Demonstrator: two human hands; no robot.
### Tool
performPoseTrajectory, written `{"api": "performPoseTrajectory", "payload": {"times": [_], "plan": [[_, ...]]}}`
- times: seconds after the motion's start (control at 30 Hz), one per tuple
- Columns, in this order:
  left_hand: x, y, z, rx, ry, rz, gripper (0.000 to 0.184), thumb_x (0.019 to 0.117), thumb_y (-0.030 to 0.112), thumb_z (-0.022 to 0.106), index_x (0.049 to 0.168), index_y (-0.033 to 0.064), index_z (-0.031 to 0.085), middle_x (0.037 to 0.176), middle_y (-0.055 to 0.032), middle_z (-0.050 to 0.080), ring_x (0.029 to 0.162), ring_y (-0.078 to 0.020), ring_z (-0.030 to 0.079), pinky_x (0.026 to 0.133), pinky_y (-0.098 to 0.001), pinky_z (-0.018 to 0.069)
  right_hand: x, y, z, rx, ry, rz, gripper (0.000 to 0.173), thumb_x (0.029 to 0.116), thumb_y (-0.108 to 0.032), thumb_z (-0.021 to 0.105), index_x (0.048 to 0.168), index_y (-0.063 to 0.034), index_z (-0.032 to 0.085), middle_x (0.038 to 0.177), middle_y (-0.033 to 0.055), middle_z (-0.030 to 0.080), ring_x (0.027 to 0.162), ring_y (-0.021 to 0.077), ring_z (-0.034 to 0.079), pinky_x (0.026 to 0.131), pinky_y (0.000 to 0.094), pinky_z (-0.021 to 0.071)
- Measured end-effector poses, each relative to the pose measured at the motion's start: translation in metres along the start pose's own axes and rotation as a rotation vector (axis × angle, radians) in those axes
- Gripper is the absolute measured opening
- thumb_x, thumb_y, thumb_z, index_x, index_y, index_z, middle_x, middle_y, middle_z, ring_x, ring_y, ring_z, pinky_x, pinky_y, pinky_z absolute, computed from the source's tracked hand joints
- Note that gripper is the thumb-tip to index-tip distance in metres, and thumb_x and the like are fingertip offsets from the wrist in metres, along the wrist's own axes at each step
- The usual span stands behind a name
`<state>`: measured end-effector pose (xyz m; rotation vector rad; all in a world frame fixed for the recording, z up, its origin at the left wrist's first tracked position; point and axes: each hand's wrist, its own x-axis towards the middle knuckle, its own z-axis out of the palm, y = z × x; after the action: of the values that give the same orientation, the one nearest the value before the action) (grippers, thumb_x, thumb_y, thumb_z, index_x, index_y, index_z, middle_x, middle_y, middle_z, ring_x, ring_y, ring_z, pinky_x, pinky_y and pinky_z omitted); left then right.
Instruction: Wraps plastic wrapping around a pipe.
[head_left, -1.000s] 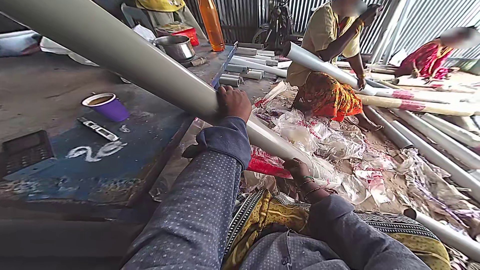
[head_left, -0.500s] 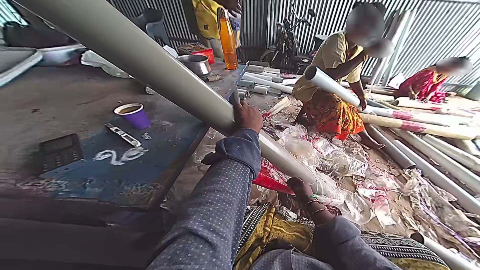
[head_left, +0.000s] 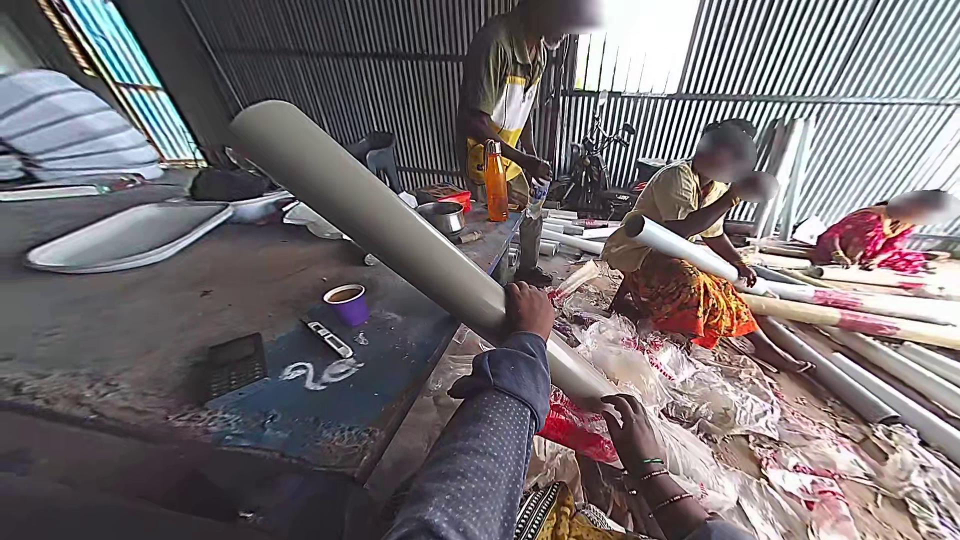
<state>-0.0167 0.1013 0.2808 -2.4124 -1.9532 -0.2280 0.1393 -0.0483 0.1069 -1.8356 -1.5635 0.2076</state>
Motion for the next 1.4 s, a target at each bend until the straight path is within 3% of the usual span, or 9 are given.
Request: {"api": "performPoseTrajectory", "payload": {"times": [0.37, 0.5, 0.83, 0.97, 1.07, 1.13, 1.17, 1.3, 1.4], "plan": [[-0.003, 0.003, -0.002, 0.043, 0.002, 0.009, 0.036, 0.1054, 0.011, 0.046, 0.135, -0.0039, 0.062, 0.139, -0.0244, 0.061, 0.138, -0.041, 0.051, 0.115, -0.0582, 0.033, 0.016, -0.039, 0.018, -0.161, -0.152, -0.451, 0.034, 0.0962, -0.006, 0.063, 0.128, -0.009, 0.072, 0.126, 0.0198, 0.07, 0.121, 0.0404, 0.064, 0.1, 0.0539, 0.0521], [-0.007, 0.005, -0.013, 0.071, -0.068, 0.038, 0.043, 0.1082, 0.008, 0.038, 0.147, -0.0069, 0.05, 0.148, -0.0297, 0.054, 0.145, -0.0468, 0.043, 0.12, -0.0616, 0.0256, 0.022, -0.043, 0.013, -0.153, -0.177, -0.456, 0.031, 0.0982, -0.006, 0.06, 0.126, -0.007, 0.073, 0.124, 0.0196, 0.071, 0.118, 0.0403, 0.065, 0.098, 0.0541, 0.052], [-0.025, 0.013, -0.026, 0.116, -0.076, 0.023, 0.042, 0.1093, 0.011, 0.038, 0.145, -0.0068, 0.051, 0.146, -0.0285, 0.056, 0.143, -0.0445, 0.045, 0.119, -0.0587, 0.0273, 0.023, -0.06, -0.001, -0.225, -0.34, -0.447, 0.04, 0.101, 0.001, 0.048, 0.131, -0.0115, 0.071, 0.128, 0.0227, 0.068, 0.124, 0.0408, 0.062, 0.102, 0.0554, 0.0484], [0.036, -0.013, 0.027, 0.148, -0.039, 0.042, 0.041, 0.1084, 0.017, 0.041, 0.143, 0.0023, 0.057, 0.145, -0.0231, 0.057, 0.142, -0.0421, 0.046, 0.118, -0.0608, 0.029, 0.03, -0.063, 0.0, -0.308, -0.454, -0.464, 0.051, 0.0999, 0.005, 0.047, 0.143, -0.0186, 0.063, 0.132, 0.0254, 0.063, 0.125, 0.0429, 0.059, 0.102, 0.057, 0.0469], [0.106, -0.045, 0.127, 0.15, 0.488, 0.071, 0.034, 0.1003, 0.022, 0.047, 0.118, 0.0102, 0.073, 0.118, -0.0182, 0.073, 0.121, -0.0427, 0.062, 0.106, -0.0661, 0.041, 0.033, -0.062, 0.001, -0.328, -0.459, -0.471, 0.051, 0.1003, 0.004, 0.046, 0.144, -0.0178, 0.061, 0.134, 0.025, 0.062, 0.124, 0.0422, 0.06, 0.1, 0.0566, 0.0477], [0.076, -0.038, 0.081, 0.129, 0.197, 0.078, 0.037, 0.1038, 0.018, 0.045, 0.132, 0.0071, 0.067, 0.132, -0.0219, 0.067, 0.131, -0.0448, 0.056, 0.11, -0.0644, 0.0378, 0.034, -0.058, 0.003, -0.292, -0.408, -0.479, 0.046, 0.1035, -0.001, 0.043, 0.143, -0.0157, 0.062, 0.134, 0.0225, 0.063, 0.124, 0.0401, 0.061, 0.101, 0.0543, 0.0484], [0.061, -0.03, 0.038, 0.155, -0.159, 0.062, 0.044, 0.1097, 0.02, 0.039, 0.151, 0.0082, 0.049, 0.153, -0.0212, 0.051, 0.146, -0.0432, 0.041, 0.118, -0.0604, 0.0302, 0.034, -0.055, 0.005, -0.261, -0.356, -0.498, 0.044, 0.1045, -0.002, 0.043, 0.142, -0.0143, 0.063, 0.132, 0.0218, 0.065, 0.121, 0.0399, 0.063, 0.1, 0.0537, 0.0501], [0.072, -0.031, 0.094, 0.11, 0.392, 0.067, 0.028, 0.0996, 0.017, 0.053, 0.114, 0.0062, 0.074, 0.114, -0.0247, 0.072, 0.117, -0.048, 0.062, 0.103, -0.067, 0.0417, 0.035, -0.053, 0.009, -0.26, -0.276, -0.561, 0.045, 0.1036, -0.002, 0.046, 0.143, -0.0157, 0.063, 0.125, 0.0239, 0.067, 0.113, 0.0422, 0.067, 0.092, 0.0549, 0.0534], [0.015, -0.004, 0.019, 0.108, 0.037, 0.028, 0.033, 0.1056, 0.013, 0.048, 0.131, 0.0006, 0.065, 0.134, -0.0231, 0.064, 0.133, -0.0423, 0.054, 0.113, -0.0593, 0.0357, 0.036, -0.061, 0.008, -0.312, -0.302, -0.551, 0.05, 0.102, 0.0, 0.047, 0.146, -0.0183, 0.06, 0.123, 0.0259, 0.066, 0.112, 0.0433, 0.066, 0.091, 0.0555, 0.0524]]}}
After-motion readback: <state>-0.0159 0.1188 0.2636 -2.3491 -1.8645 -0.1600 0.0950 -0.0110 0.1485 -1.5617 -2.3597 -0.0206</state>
